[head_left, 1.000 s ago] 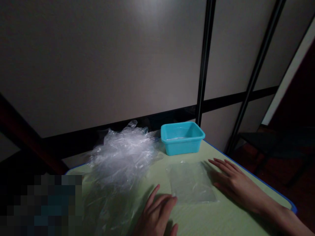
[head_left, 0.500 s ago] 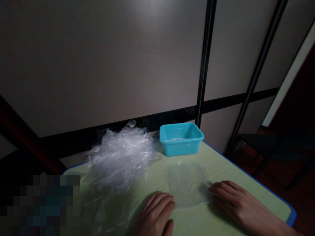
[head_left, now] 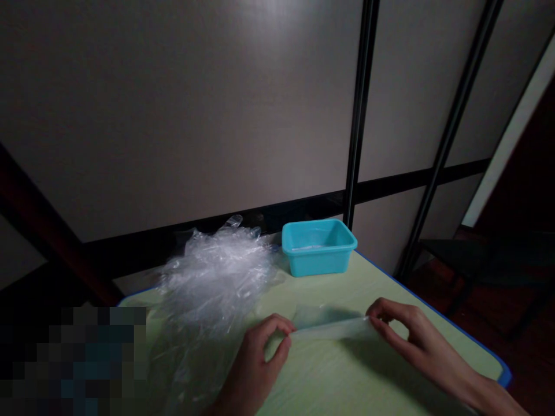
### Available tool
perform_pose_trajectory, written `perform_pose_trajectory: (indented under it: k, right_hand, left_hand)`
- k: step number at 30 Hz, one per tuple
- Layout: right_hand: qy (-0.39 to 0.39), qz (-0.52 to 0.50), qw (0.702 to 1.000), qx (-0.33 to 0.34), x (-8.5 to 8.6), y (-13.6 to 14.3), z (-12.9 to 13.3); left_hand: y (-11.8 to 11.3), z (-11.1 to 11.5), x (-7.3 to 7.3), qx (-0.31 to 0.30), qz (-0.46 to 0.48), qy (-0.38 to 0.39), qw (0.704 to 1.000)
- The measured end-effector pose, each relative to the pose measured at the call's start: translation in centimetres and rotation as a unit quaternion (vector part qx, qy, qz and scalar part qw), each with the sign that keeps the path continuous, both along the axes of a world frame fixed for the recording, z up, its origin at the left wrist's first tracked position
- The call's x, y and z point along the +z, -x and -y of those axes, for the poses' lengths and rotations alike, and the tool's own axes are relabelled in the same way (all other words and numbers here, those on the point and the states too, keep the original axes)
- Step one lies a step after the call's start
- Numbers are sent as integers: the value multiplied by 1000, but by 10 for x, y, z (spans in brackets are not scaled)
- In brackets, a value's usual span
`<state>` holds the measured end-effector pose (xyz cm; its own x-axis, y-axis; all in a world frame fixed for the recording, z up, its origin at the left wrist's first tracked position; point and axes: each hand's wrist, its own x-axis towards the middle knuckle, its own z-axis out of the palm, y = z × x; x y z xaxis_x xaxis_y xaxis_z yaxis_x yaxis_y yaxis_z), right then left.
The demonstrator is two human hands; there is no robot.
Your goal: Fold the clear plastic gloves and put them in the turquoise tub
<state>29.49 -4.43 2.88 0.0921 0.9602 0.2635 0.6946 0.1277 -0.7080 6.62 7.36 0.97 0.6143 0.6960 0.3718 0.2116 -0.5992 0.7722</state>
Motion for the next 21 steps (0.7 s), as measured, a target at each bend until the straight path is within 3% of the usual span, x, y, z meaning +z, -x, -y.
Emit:
perform_pose_trajectory:
  k: [5,7,9,11,13,17,21]
  right_hand:
    - [48,-221,974,33,9,10,-5]
    - [83,-284,954,43,10,14,-6]
    - [100,-322,941,33,7,16,-6]
    - [95,-345,934,20,2,15,-7]
    - [89,-362,928,17,-4,11,-8]
    - [91,-404,910,12,-12,5,-10]
    - [111,-456,883,26,-13,6,-9]
  left_hand:
    - [-3,-7,38,54,97,132,985]
    - [-9,-12,45,37,110,172,978]
    - [-14,-18,42,-21,96,220,971]
    - [-18,-23,32,-89,46,257,961]
    - [-21,-27,19,-119,-2,271,955]
    - [-22,-31,5,-94,-11,275,957]
    - [-21,-32,14,-81,10,266,960]
